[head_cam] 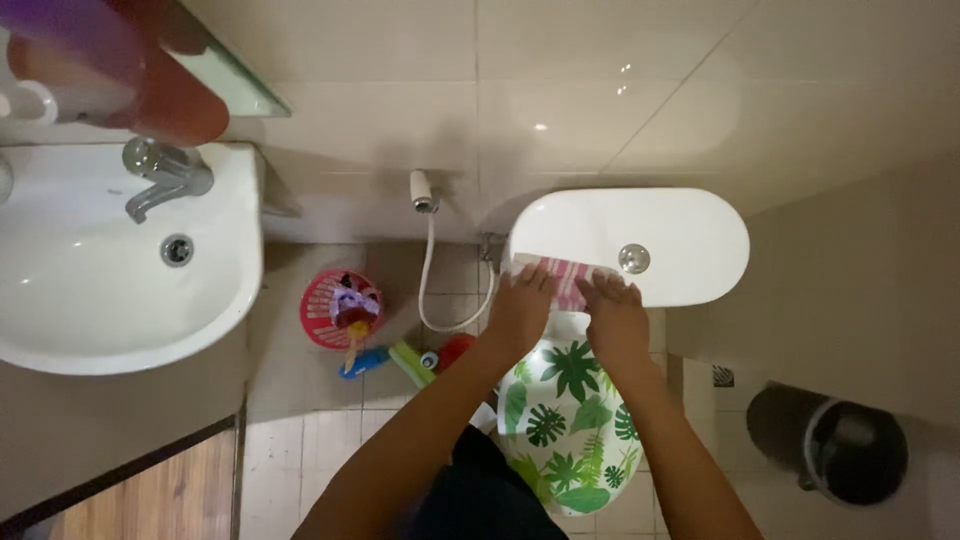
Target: Wipe down the top of the toilet tank with a cloth.
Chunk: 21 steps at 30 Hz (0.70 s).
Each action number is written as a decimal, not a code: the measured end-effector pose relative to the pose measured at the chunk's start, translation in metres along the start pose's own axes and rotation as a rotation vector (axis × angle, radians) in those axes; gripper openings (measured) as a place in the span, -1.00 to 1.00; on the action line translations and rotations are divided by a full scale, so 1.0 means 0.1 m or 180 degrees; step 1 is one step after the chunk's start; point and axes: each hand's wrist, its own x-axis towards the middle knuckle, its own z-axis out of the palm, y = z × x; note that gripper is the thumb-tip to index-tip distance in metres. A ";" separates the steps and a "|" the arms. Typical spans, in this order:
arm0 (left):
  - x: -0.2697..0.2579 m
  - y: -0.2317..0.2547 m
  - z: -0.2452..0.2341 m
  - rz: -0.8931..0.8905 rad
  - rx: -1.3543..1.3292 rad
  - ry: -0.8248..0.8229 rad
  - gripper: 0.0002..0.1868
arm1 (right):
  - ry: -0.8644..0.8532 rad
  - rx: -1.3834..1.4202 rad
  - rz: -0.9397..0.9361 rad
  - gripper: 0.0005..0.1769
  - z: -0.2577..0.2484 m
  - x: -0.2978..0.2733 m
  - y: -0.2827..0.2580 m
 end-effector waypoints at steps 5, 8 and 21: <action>0.16 -0.11 0.00 0.0066 -0.0291 0.0063 -0.46 | -0.0086 0.0345 0.0231 -0.46 -0.03 0.20 0.06; 0.29 -0.09 -0.12 -0.0009 -0.0677 0.0074 -0.44 | -0.0117 0.0317 0.0300 -0.47 0.08 0.29 0.15; 0.15 -0.10 -0.25 0.0017 -0.0513 -0.0165 -0.46 | -0.0954 -0.0164 0.0465 -0.40 -0.14 0.25 -0.01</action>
